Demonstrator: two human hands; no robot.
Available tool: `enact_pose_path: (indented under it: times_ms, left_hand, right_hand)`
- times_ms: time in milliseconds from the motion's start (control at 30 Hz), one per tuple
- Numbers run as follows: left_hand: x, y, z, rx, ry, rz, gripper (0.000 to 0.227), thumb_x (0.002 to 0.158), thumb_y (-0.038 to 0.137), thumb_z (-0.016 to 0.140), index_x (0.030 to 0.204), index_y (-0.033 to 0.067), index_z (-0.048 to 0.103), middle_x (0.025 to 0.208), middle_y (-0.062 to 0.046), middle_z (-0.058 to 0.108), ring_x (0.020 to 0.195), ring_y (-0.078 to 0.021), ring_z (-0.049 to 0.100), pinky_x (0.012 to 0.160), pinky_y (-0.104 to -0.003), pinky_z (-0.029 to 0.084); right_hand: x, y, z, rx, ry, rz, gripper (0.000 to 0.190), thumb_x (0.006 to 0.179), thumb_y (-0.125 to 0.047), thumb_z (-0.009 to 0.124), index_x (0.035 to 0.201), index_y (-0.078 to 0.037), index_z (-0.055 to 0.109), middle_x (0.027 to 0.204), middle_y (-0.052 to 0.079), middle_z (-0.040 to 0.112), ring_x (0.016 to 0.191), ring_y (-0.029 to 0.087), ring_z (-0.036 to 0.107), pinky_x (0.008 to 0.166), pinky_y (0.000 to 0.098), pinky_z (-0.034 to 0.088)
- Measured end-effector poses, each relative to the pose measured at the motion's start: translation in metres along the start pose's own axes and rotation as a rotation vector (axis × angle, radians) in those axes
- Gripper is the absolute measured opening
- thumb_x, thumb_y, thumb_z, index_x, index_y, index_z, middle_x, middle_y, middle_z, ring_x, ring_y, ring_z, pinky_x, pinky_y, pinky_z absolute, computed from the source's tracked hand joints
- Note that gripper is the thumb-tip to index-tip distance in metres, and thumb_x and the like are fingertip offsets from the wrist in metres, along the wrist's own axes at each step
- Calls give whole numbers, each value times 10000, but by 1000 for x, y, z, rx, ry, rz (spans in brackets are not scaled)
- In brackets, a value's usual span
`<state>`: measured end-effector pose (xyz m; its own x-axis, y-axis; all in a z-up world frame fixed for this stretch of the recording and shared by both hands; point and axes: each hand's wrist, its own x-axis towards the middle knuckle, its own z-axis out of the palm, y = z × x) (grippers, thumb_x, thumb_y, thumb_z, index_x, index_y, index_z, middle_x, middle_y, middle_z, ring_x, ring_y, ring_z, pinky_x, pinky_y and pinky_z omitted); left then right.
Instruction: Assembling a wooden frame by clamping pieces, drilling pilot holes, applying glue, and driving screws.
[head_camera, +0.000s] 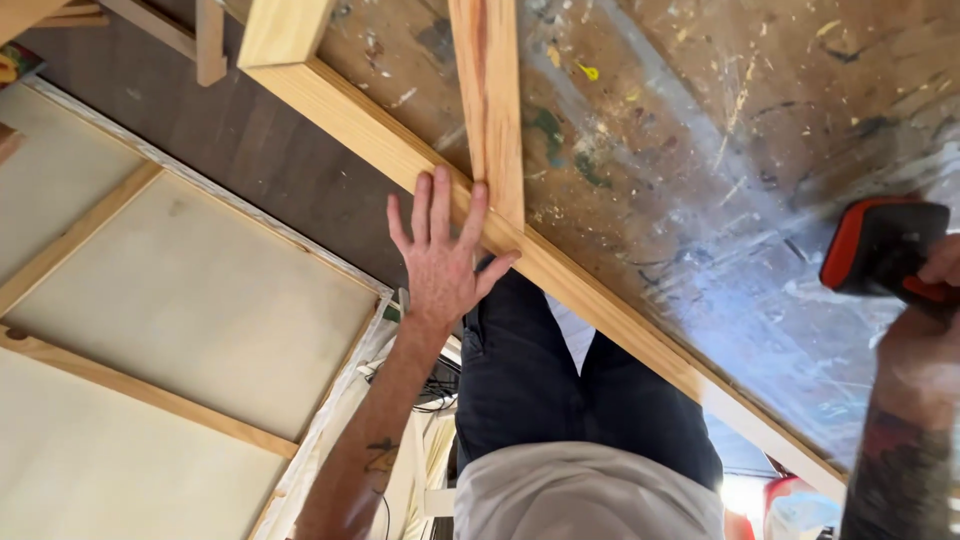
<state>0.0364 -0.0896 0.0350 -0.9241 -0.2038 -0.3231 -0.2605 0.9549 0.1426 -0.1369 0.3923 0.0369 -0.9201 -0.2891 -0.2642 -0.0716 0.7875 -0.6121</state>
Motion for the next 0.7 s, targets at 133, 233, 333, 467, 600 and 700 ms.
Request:
enact_pose_path:
  times_ms: [133, 233, 333, 467, 600, 700]
  left_hand:
    - [-4, -1, 13, -8, 52, 22, 952, 968, 882, 409, 1633, 212, 284, 1680, -224, 235, 1577, -443, 235, 1251, -749, 198]
    - [-10, 6, 15, -44, 92, 34, 913, 969, 857, 445, 1598, 200, 372, 1656, -202, 279, 1555, -438, 271, 1247, -742, 218]
    - [-15, 16, 13, -78, 109, 55, 882, 967, 836, 478, 1576, 200, 418, 1631, -195, 340, 1537, -415, 308, 1242, -722, 224]
    - [-27, 12, 21, -46, 51, 165, 977, 956, 909, 438, 1625, 211, 295, 1674, -176, 250, 1558, -366, 293, 1251, -733, 197]
    - [-30, 0, 19, -186, -33, 373, 850, 974, 834, 526, 1614, 312, 325, 1676, -141, 270, 1564, -424, 196, 1223, -772, 171]
    - [-25, 5, -5, -257, 48, 461, 778, 955, 765, 627, 1508, 230, 507, 1536, -132, 490, 1371, -295, 574, 1152, -792, 198]
  right_hand:
    - [-10, 89, 40, 540, 213, 184, 239, 1186, -307, 437, 1026, -131, 409, 1077, 49, 453, 1090, 216, 419, 1151, 408, 356]
    - [8, 33, 50, 422, 281, 63, 272, 1206, -225, 404, 1027, -24, 441, 1095, 123, 449, 1059, 282, 426, 1077, 467, 395]
    - [29, -50, 36, 353, 250, -210, 376, 1260, -222, 313, 1041, 80, 364, 1106, 225, 380, 1033, 365, 383, 1020, 519, 391]
    - [32, -43, 42, 528, 302, -74, 377, 1239, -376, 370, 1049, -50, 372, 1056, 122, 392, 1033, 275, 404, 1079, 431, 358]
    - [33, -43, 43, 559, 360, -7, 448, 1201, -483, 424, 1067, -55, 420, 1086, 128, 454, 1095, 265, 451, 1120, 423, 387]
    - [38, -60, 40, 529, 343, -6, 448, 1219, -466, 388, 1065, -45, 413, 1078, 128, 443, 1033, 243, 450, 1038, 396, 387]
